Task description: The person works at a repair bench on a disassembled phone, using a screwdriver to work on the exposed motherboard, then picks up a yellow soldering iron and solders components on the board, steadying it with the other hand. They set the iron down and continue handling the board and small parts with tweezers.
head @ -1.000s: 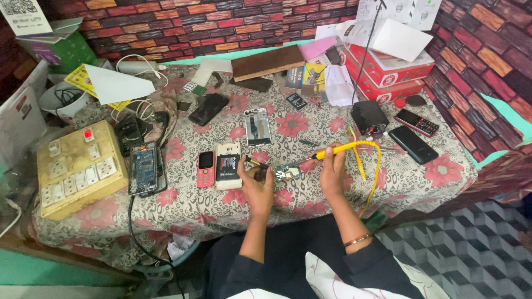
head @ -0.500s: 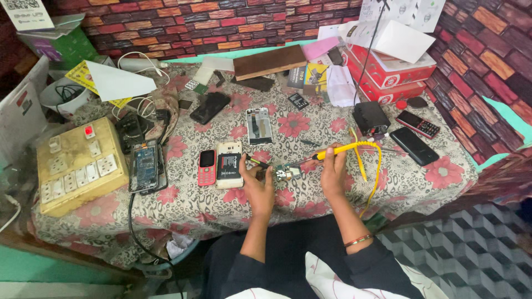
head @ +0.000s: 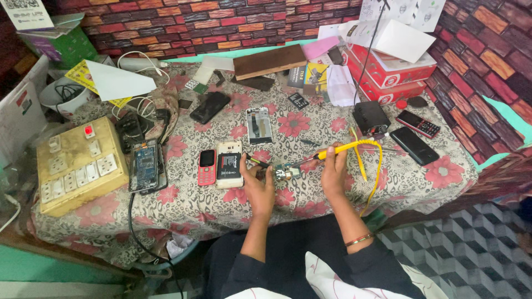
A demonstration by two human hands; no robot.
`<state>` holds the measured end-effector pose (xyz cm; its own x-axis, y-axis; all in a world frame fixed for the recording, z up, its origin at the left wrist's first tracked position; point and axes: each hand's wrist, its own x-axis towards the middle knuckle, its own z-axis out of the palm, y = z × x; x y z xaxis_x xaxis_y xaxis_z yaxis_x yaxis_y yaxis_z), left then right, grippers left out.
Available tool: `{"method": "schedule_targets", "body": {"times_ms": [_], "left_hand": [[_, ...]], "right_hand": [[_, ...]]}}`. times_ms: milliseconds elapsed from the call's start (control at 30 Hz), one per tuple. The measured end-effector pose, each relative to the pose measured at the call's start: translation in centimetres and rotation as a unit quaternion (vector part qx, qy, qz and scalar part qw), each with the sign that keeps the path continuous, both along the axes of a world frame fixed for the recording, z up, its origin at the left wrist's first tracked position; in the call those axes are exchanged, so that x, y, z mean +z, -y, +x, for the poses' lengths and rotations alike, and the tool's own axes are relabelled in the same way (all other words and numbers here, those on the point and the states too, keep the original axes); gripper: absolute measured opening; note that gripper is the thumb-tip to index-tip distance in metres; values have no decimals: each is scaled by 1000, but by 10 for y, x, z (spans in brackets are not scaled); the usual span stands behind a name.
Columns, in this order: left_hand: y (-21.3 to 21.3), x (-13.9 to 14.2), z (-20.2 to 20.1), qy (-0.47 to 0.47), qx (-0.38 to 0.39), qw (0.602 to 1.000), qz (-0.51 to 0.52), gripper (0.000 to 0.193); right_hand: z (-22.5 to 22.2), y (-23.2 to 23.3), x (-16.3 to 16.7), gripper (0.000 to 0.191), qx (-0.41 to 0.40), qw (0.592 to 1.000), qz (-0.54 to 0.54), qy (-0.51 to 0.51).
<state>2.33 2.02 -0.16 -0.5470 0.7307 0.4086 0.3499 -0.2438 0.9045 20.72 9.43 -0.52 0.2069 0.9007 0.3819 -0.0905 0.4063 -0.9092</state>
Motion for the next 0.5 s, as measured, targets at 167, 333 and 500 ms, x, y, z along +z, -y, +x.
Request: {"method": "schedule_targets", "body": {"times_ms": [167, 333, 500], "left_hand": [[0, 0, -1, -6, 2, 1000, -2, 85], [0, 1, 0, -10, 5, 1000, -6, 85], [0, 2, -1, -3, -4, 1000, -15, 86]], "right_hand": [[0, -2, -2, 28, -2, 1000, 15, 5], [-1, 2, 0, 27, 4, 1000, 17, -14], [-1, 2, 5, 29, 1, 1000, -12, -2]]}}
